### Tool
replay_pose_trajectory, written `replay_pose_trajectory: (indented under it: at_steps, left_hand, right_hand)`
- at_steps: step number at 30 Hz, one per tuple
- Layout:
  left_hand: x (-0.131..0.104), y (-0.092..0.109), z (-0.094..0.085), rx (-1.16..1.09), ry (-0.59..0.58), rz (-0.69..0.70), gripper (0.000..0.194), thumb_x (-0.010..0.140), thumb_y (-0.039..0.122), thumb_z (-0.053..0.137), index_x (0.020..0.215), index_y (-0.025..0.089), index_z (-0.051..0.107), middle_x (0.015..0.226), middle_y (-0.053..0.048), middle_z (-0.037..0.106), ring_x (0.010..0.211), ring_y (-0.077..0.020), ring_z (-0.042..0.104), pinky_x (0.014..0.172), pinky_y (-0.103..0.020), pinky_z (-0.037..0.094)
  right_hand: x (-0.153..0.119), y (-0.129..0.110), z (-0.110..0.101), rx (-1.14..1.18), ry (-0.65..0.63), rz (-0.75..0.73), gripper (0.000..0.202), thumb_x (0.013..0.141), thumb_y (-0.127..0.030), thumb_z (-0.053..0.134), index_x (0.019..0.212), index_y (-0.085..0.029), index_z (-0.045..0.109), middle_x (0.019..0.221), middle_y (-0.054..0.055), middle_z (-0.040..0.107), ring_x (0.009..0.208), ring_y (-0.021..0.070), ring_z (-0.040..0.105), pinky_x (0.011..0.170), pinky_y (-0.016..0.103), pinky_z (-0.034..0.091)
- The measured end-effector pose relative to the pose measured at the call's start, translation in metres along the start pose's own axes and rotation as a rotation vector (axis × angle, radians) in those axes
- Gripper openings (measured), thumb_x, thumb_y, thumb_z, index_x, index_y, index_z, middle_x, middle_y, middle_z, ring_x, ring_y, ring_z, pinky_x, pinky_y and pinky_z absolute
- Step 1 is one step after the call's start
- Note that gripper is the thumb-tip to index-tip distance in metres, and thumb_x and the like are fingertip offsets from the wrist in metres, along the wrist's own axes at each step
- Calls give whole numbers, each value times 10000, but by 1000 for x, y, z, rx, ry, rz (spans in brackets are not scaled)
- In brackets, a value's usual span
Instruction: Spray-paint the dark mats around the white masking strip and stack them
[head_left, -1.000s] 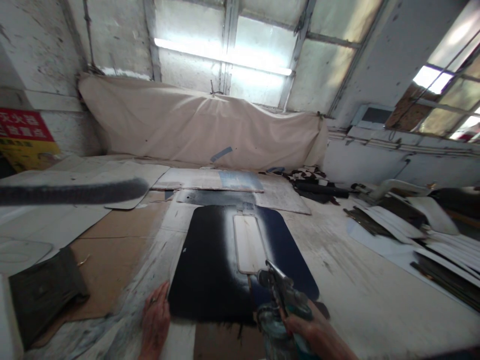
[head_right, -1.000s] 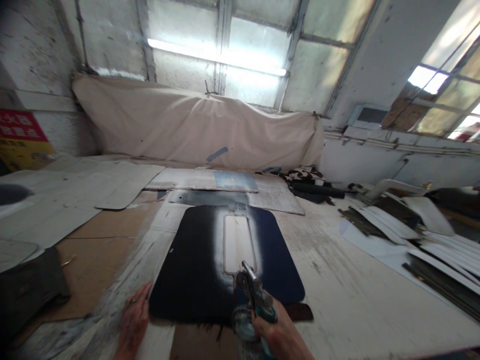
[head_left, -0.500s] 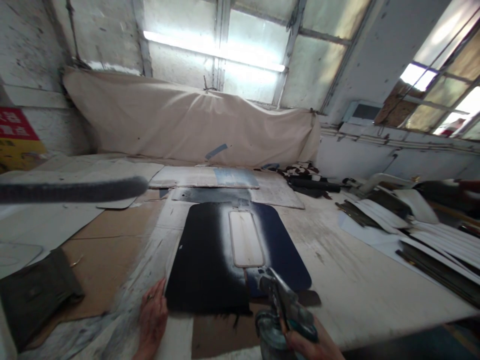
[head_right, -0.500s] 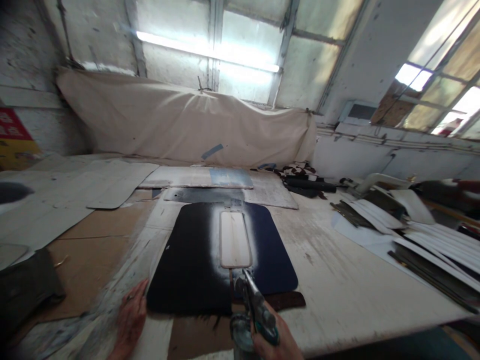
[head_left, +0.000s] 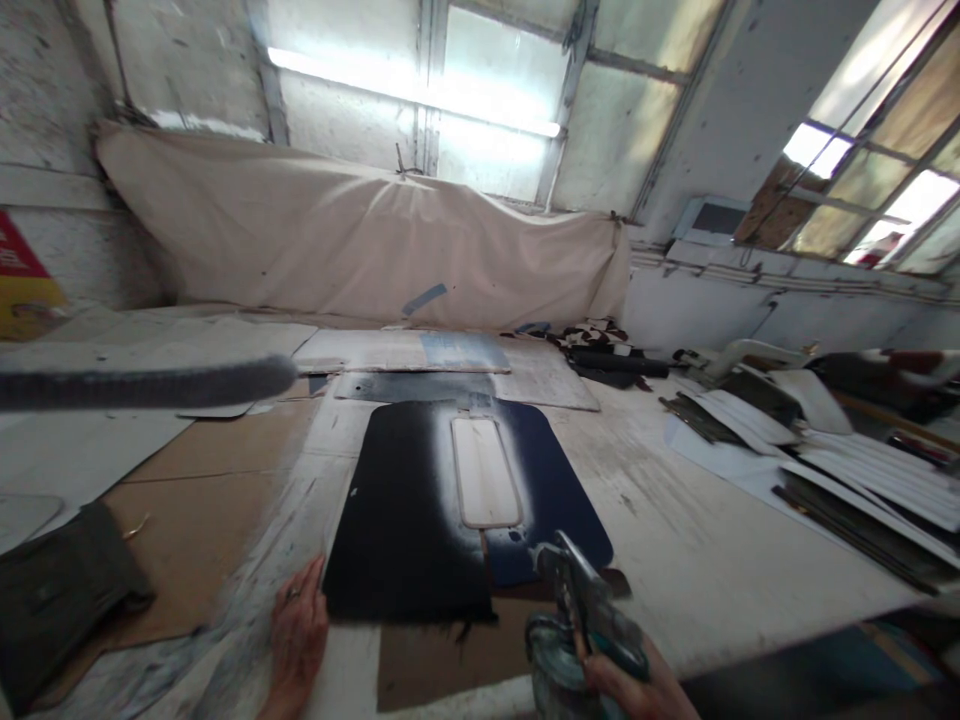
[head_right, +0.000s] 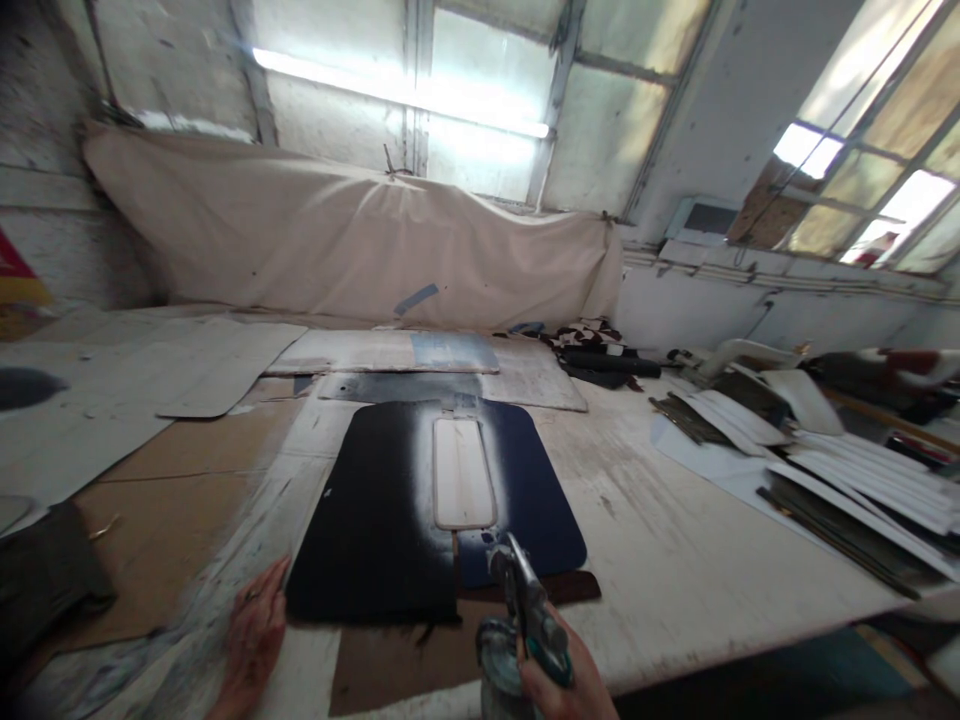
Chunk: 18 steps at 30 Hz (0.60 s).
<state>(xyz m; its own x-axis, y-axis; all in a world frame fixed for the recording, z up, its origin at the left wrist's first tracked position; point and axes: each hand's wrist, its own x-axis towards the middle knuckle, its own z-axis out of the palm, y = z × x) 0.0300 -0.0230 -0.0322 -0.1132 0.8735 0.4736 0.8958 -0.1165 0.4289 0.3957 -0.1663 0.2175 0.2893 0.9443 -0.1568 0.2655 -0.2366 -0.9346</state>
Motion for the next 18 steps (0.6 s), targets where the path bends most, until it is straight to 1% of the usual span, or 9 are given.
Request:
replay_pose_trajectory:
  at_steps: [4,8,10,12,15,18]
  left_hand:
    - [0,2,-1,6,1,-5,495,781,265,253,1145,99,545,1149,-115,611,1086,-231,515,985,-395,357]
    - [0,-1,0,0,-1,-5,490,762,266,271,1132,120,558,1142,-106,615,1076,-238,516,977,-402,363]
    - [1,-2,2,-3,-3,-10,488,757,260,277,1134,129,557,1144,-104,613,1071,-237,520,979,-405,359]
    - [1,-3,3,-3,-7,-3,488,763,254,275,1138,106,551,1153,-120,605,1078,-240,517,986,-404,352]
    - [0,-4,4,5,-10,19,484,771,243,276,1150,92,538,1157,-132,599,1087,-242,510,993,-402,345]
    - [-1,-4,5,14,-10,32,479,782,238,267,1155,95,531,1154,-137,599,1084,-243,512,984,-410,351]
  right_hand:
    - [2,6,-8,-29,31,-37,111,572,-298,505,578,-189,522,626,16,528,648,180,484,637,284,398]
    - [5,12,-16,-41,-31,4,102,574,-283,507,606,-187,511,624,6,519,626,169,468,617,275,407]
    - [5,12,-18,-50,-32,6,103,577,-291,502,592,-189,500,616,4,515,618,164,461,607,272,407]
    - [4,10,-18,-67,-34,17,107,577,-293,501,587,-186,510,629,12,529,635,170,472,621,272,410]
    - [1,8,-14,-32,32,8,152,559,-304,514,633,-176,552,658,22,559,674,186,501,664,278,416]
    - [-1,8,-6,10,101,18,166,535,-302,519,628,-171,562,630,23,564,647,184,495,631,277,410]
